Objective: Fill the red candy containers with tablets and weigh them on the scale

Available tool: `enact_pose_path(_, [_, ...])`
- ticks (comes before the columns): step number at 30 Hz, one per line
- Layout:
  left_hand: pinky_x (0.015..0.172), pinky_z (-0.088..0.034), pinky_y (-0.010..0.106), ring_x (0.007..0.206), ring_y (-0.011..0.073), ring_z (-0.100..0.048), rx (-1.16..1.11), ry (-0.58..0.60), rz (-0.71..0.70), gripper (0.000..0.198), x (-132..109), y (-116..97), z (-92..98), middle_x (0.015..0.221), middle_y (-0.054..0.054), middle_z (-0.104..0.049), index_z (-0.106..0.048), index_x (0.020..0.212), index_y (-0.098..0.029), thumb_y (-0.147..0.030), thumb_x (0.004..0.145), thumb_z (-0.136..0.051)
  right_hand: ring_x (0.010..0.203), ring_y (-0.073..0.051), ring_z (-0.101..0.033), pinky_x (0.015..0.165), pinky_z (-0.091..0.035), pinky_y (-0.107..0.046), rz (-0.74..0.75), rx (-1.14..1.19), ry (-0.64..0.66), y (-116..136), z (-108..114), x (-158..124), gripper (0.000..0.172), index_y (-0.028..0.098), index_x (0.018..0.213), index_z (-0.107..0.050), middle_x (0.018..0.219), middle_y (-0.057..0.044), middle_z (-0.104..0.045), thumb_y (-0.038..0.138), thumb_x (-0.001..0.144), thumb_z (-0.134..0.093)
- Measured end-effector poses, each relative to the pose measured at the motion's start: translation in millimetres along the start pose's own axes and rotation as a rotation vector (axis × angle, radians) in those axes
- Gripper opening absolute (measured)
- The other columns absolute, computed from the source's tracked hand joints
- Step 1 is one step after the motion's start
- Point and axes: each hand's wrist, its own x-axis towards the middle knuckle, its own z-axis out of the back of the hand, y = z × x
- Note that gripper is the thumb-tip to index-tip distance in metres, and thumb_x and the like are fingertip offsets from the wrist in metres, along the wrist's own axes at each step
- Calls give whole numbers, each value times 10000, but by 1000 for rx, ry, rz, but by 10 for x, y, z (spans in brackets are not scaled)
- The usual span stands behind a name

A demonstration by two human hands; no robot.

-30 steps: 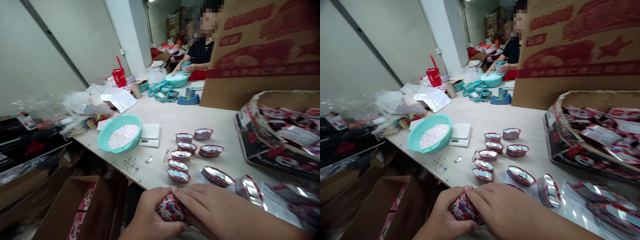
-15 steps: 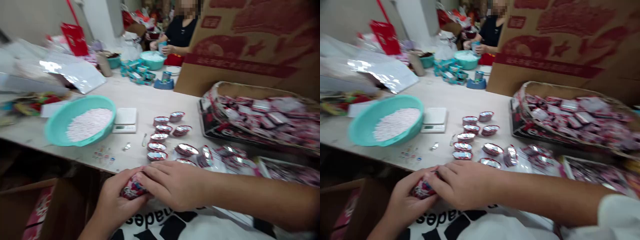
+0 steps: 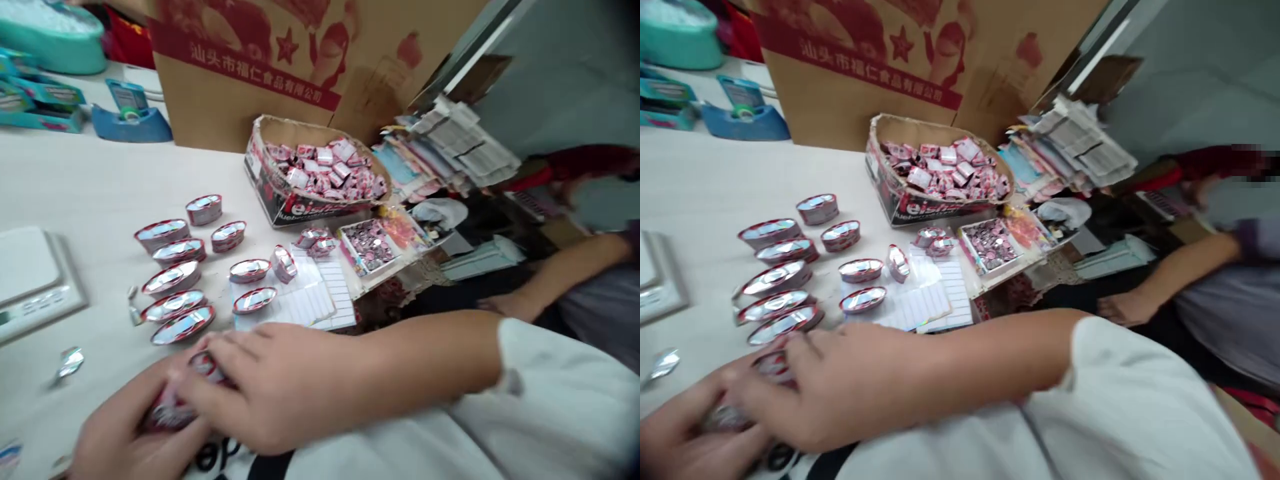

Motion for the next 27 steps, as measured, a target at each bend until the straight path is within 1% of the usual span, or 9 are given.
enact_pose_path(2, [605,-625,289,637,214,-714,67,59,-12,357,45,-7,13,844,-8,-764,-726,1021,-296,-391,680,-776,995,-269,-668,757,-566,-385,-57,140,41,-81,75,-106,504,19,1441,-386,1165,-246,-653,159,962,-458])
enact_pose_path(4, [635,-629,306,626,211,-714,111,82,-47,398,89,26,8,860,-5,-766,-715,1031,-283,-431,672,-804,976,-232,-680,763,-564,-332,-105,323,98,-209,101,-198,513,49,1423,-428,1167,-203,-677,93,917,-501])
enact_pose_path(6, [665,-631,331,640,218,-717,150,81,-54,464,125,69,-6,891,13,-768,-703,1070,-266,-465,666,-817,989,-195,-678,808,-556,-298,-158,509,85,-317,48,-259,480,90,1378,-498,1152,-145,-698,51,899,-496])
enact_pose_path(8, [689,-628,339,678,226,-724,184,101,-32,496,152,99,-21,923,27,-766,-693,1100,-254,-478,674,-815,1015,-160,-667,872,-542,-291,-224,686,-46,-365,-83,-284,383,128,1282,-590,1133,-103,-709,64,920,-487])
enact_pose_path(11, [721,-614,325,772,228,-725,219,62,-49,473,182,102,-51,976,42,-751,-664,1139,-243,-436,726,-791,992,-142,-664,902,-536,-309,-401,860,-348,-338,-338,-264,211,157,1083,-698,1043,-74,-731,147,937,-546])
enact_pose_path(14, [740,-587,295,851,210,-702,255,-8,-189,467,217,96,-91,1016,59,-713,-604,1231,-246,-295,791,-750,939,-146,-669,868,-544,-306,-562,941,-478,-275,-518,-199,153,174,1004,-734,961,-58,-733,199,908,-617])
enact_pose_path(17, [757,-559,282,890,195,-673,347,13,-335,483,252,122,-125,1031,70,-675,-581,1274,-260,-164,816,-699,934,-148,-664,855,-543,-291,-593,954,-490,-252,-579,-127,168,168,1010,-739,983,-66,-717,203,883,-634])
enact_pose_path(22, [770,-515,322,907,224,-640,488,19,-469,549,291,204,-136,1022,101,-660,-563,1317,-235,-96,800,-685,921,-146,-666,868,-529,-270,-619,917,-539,-288,-573,-19,201,135,1006,-728,977,-71,-728,151,860,-591])
enact_pose_path(27, [842,-495,379,948,269,-643,578,0,-519,613,296,259,-107,1030,108,-681,-560,1332,-259,-79,764,-702,867,-148,-658,815,-517,-267,-671,902,-466,-335,-548,67,224,142,1034,-683,933,-49,-724,159,853,-551])
